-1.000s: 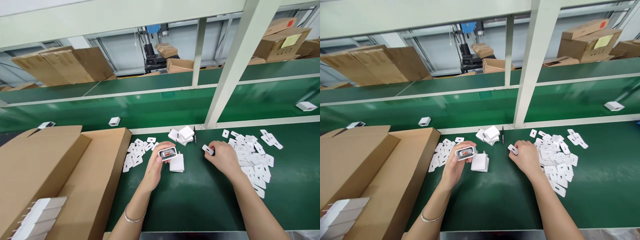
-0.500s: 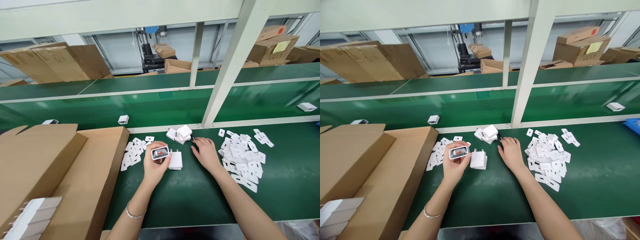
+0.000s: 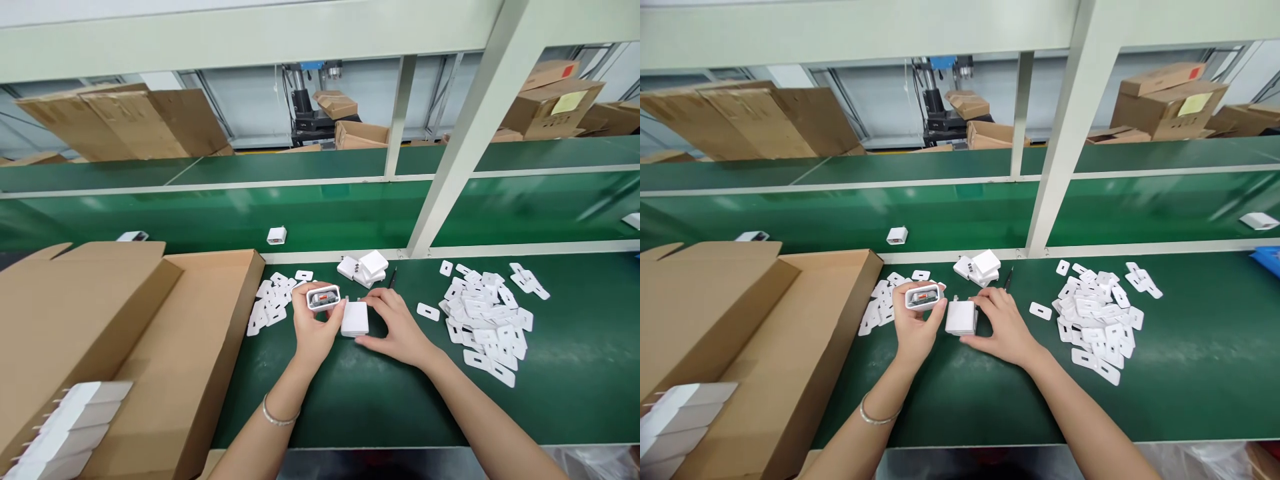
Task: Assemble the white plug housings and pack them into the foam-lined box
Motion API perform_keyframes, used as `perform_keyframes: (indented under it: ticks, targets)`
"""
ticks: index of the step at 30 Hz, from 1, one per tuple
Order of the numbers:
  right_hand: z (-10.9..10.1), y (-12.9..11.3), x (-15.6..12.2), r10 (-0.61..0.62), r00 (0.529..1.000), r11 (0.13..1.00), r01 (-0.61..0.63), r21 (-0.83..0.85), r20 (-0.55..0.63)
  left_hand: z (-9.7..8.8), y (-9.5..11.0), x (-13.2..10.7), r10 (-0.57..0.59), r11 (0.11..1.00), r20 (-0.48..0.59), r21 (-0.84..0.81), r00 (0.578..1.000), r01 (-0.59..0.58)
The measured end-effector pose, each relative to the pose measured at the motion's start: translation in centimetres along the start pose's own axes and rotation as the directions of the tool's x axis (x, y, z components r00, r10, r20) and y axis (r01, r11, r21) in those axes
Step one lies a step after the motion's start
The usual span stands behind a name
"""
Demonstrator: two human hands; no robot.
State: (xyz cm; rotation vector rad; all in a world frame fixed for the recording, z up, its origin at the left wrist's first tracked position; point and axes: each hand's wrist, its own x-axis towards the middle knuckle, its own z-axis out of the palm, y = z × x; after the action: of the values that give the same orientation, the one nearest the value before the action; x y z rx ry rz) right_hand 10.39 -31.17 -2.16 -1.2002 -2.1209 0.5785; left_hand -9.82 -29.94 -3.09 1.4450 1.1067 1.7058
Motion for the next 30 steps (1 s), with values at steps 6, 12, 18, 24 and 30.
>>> perform_keyframes:
  ticks: [6,12,18,24,30]
  targets:
    - [-0.1,-0.7,0.2,0.032,0.984,0.927,0.037,0.374,-0.177,0.1,-1.0,0.6,-0.146,0.989,-0.091,0.012,0.985,0.148]
    - [-1.4,-3.1,1.1,0.073,0.996,0.983,-0.065,0.169,-0.042,-0.1,-1.2,1.5,-0.174,0.985,-0.159,-0.019,0.972,0.174]
    - [-1.2,-5.4,2.3,0.002,0.988,0.978,0.03,-0.207,0.152,-0.2,-1.0,1.5,-0.168,0.986,-0.124,-0.026,0.978,0.166]
    - [-3.2,-1.2,2.1,0.048,0.993,0.926,-0.086,-0.367,-0.111,0.0,-0.3,1.1,-0.143,0.987,-0.059,-0.079,0.988,0.138]
    - [-4.0,5.2,1.1,0.0,0.994,0.618,0.086,-0.781,0.109,0.4,1.1,0.1,0.043,0.992,0.035,-0.122,0.998,-0.039]
